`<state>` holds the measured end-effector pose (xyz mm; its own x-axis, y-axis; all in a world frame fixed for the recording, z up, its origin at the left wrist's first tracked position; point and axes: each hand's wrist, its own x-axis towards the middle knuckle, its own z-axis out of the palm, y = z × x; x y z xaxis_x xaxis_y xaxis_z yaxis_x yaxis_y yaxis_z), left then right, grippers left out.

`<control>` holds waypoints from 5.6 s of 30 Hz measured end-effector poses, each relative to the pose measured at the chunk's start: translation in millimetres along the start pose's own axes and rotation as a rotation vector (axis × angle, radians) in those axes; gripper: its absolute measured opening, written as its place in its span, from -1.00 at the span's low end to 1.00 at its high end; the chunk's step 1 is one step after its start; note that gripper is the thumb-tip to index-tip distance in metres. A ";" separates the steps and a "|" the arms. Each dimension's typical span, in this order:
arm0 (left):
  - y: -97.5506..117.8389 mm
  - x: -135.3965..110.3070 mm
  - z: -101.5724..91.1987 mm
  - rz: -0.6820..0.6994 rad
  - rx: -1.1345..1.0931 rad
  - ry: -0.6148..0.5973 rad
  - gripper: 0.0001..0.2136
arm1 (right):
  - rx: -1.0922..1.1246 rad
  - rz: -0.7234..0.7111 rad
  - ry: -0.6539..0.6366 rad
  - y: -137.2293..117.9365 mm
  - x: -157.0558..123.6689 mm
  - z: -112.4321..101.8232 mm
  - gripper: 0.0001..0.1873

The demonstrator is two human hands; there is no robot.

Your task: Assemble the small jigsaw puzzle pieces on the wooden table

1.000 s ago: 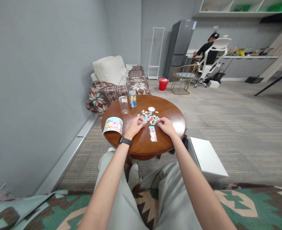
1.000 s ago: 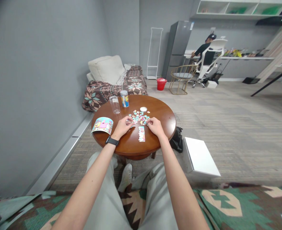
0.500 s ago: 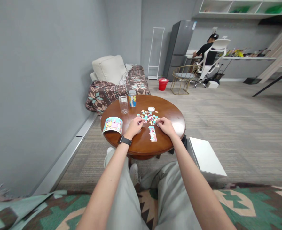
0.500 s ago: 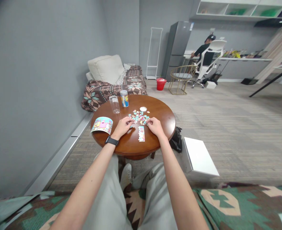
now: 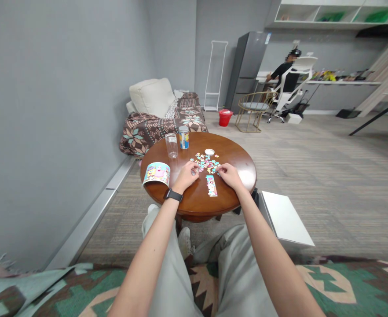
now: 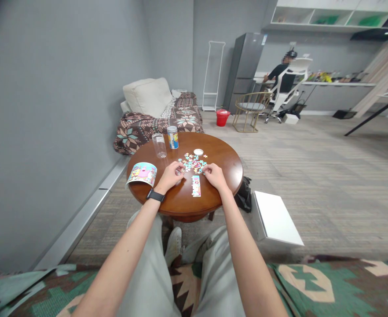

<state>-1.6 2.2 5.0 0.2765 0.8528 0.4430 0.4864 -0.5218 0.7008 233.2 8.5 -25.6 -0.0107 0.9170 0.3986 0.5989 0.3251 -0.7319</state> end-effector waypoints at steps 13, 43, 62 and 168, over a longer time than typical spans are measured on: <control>5.7 0.0 -1.6 -0.073 -0.081 -0.036 -0.81 | -0.006 -0.002 0.004 -1.9 0.2 -0.3 -0.78; 7.2 -1.1 -3.6 -0.057 -0.039 -0.086 -0.90 | -0.003 -0.024 0.013 1.9 1.8 1.9 -0.77; 8.4 -3.6 -2.2 -0.156 -0.153 -0.052 -0.85 | -0.008 0.028 0.040 -8.2 0.2 1.1 -0.76; -8.6 0.5 -0.4 -0.267 0.277 0.081 -0.87 | -0.118 -0.151 -0.099 -12.1 -3.9 3.7 -0.87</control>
<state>-6.0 7.0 -0.6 0.0498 0.9475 0.3160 0.7407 -0.2472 0.6247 223.1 1.8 -20.4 -0.1823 0.8802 0.4381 0.6740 0.4363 -0.5961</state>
